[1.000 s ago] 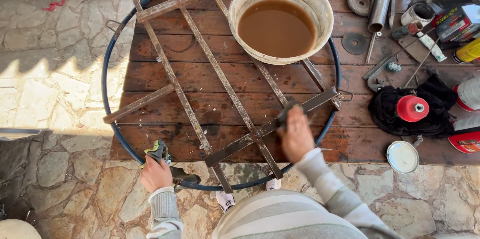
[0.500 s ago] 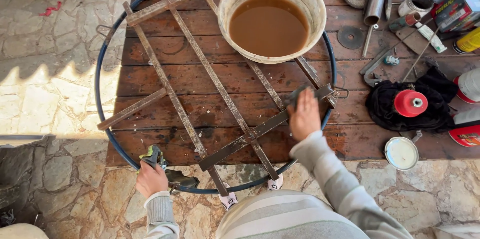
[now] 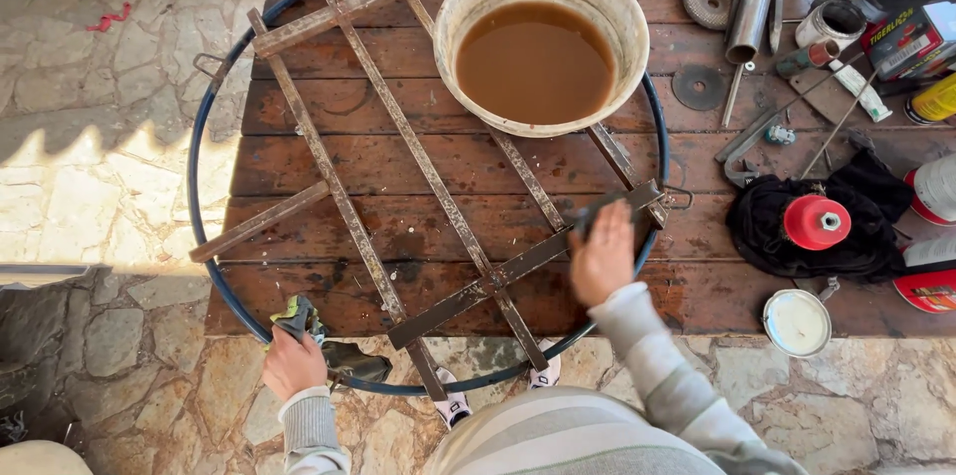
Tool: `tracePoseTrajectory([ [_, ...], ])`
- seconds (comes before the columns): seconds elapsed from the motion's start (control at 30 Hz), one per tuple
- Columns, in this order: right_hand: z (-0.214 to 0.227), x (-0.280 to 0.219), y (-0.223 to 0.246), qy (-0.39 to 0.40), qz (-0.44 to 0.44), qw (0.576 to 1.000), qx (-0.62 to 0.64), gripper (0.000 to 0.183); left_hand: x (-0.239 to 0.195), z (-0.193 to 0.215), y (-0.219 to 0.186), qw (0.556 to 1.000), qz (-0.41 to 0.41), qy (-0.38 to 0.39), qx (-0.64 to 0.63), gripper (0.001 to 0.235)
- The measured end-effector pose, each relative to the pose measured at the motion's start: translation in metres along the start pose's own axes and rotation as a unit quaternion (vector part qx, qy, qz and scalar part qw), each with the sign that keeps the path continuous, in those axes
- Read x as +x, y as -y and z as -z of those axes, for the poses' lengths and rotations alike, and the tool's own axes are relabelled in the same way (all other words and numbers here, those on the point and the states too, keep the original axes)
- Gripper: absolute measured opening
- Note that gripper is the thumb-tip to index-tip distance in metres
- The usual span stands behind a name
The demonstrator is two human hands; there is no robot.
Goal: Cleaning a metal lattice frame by scrubbing it with a wet sanding block
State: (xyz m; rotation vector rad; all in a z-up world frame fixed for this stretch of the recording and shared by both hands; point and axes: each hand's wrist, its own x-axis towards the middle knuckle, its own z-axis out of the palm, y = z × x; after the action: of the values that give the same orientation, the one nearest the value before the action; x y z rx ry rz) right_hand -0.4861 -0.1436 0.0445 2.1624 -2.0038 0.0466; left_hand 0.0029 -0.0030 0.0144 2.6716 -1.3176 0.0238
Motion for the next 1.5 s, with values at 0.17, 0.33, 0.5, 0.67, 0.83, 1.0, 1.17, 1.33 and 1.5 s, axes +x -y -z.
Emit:
tracePoseTrajectory([
  [0.17, 0.015, 0.04, -0.019, 0.096, -0.078, 0.972, 0.201, 0.075, -0.003, 0.004, -0.004, 1.0, 0.004, 0.002, -0.009, 0.017],
  [0.33, 0.001, 0.014, 0.01, 0.005, -0.085, 0.989, 0.118, 0.075, -0.001, 0.008, -0.006, 1.0, -0.001, 0.016, 0.004, 0.025],
  [0.5, 0.016, 0.052, -0.013, 0.092, -0.111, 0.983, 0.117, 0.075, -0.001, 0.007, -0.003, 0.999, 0.003, 0.0, 0.038, 0.029],
  [0.67, -0.045, 0.034, 0.011, -0.1, -0.238, 0.891, 0.374, 0.076, -0.001, 0.01, -0.005, 0.999, 0.005, -0.001, 0.048, 0.035],
  [0.83, -0.027, 0.043, 0.03, -0.176, -0.31, 0.774, 0.524, 0.082, -0.002, 0.007, -0.004, 0.999, -0.001, -0.02, 0.033, 0.023],
  [1.0, 0.047, 0.015, 0.066, -0.121, -0.337, 0.653, 0.667, 0.09, 0.001, 0.001, 0.0, 0.997, 0.011, -0.027, 0.074, 0.027],
  [1.17, 0.002, 0.053, 0.026, -0.204, -0.353, 0.651, 0.641, 0.094, 0.0, 0.003, 0.0, 0.998, 0.008, -0.018, 0.061, 0.023],
  [1.33, 0.031, 0.032, 0.056, -0.143, -0.337, 0.655, 0.661, 0.093, 0.005, 0.002, -0.002, 0.993, 0.007, -0.018, 0.121, 0.027],
  [1.5, 0.01, 0.061, 0.023, -0.185, -0.384, 0.623, 0.656, 0.095, 0.003, 0.006, -0.003, 0.996, 0.006, -0.007, 0.092, 0.027],
])
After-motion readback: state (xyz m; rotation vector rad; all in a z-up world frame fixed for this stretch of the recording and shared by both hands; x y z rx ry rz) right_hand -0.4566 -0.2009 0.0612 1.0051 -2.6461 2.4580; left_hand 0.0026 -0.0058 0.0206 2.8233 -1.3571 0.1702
